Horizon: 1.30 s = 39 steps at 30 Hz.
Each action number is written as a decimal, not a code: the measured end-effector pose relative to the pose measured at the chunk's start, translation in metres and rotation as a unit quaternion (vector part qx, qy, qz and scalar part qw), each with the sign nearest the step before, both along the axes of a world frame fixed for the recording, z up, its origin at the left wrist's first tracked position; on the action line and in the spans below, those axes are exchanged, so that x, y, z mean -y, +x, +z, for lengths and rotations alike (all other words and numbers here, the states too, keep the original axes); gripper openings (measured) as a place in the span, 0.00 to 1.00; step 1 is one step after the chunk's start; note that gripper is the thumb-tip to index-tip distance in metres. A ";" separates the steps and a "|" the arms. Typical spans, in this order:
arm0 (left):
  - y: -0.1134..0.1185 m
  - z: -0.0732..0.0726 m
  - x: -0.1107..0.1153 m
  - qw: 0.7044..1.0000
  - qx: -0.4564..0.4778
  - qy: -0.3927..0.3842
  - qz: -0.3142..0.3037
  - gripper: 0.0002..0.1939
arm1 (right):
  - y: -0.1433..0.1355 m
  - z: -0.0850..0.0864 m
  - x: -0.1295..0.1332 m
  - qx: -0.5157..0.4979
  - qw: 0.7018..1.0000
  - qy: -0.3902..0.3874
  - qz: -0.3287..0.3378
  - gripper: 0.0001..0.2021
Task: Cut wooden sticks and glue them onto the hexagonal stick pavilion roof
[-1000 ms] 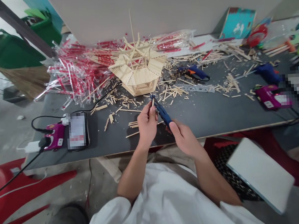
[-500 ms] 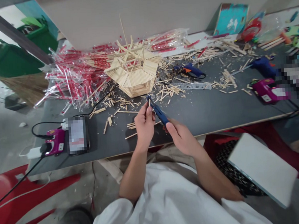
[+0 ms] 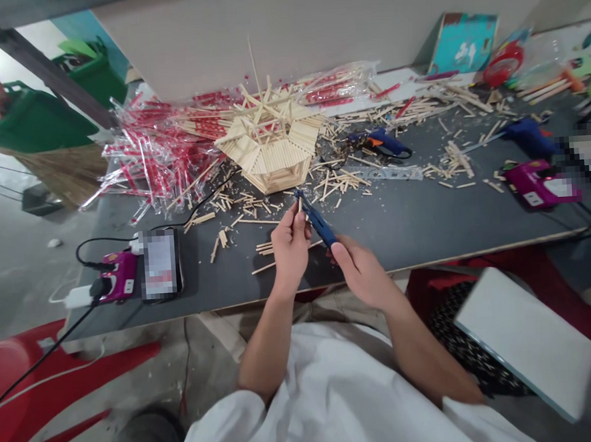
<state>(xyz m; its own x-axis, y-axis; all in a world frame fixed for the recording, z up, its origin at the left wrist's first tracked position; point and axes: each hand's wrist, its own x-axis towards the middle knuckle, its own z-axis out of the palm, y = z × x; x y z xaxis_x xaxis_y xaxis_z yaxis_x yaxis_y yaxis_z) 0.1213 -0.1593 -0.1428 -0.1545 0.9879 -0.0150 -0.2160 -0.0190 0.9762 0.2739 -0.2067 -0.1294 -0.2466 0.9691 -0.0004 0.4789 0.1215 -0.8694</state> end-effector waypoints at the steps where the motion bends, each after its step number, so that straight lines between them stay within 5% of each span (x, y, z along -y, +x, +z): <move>1: 0.000 0.000 0.000 1.000 -0.003 0.001 -0.001 0.27 | 0.000 0.001 0.000 0.002 1.000 0.001 0.003 0.24; 21: -0.001 0.004 0.000 1.000 -0.019 0.013 -0.010 0.26 | -0.001 -0.004 -0.002 0.073 0.997 0.037 -0.015 0.22; 39: -0.005 0.003 -0.004 0.977 -0.209 0.022 0.023 0.22 | -0.005 -0.010 -0.008 0.108 0.992 0.066 -0.018 0.23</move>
<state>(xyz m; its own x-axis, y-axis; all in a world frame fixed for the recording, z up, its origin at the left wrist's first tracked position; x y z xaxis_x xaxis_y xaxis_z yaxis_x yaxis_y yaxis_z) 0.1159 -0.1557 -0.1401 -0.1830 0.9778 0.1021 0.2042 -0.0637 0.9769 0.2693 -0.1986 -0.1395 -0.2198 0.9724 0.0787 0.6577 0.2073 -0.7242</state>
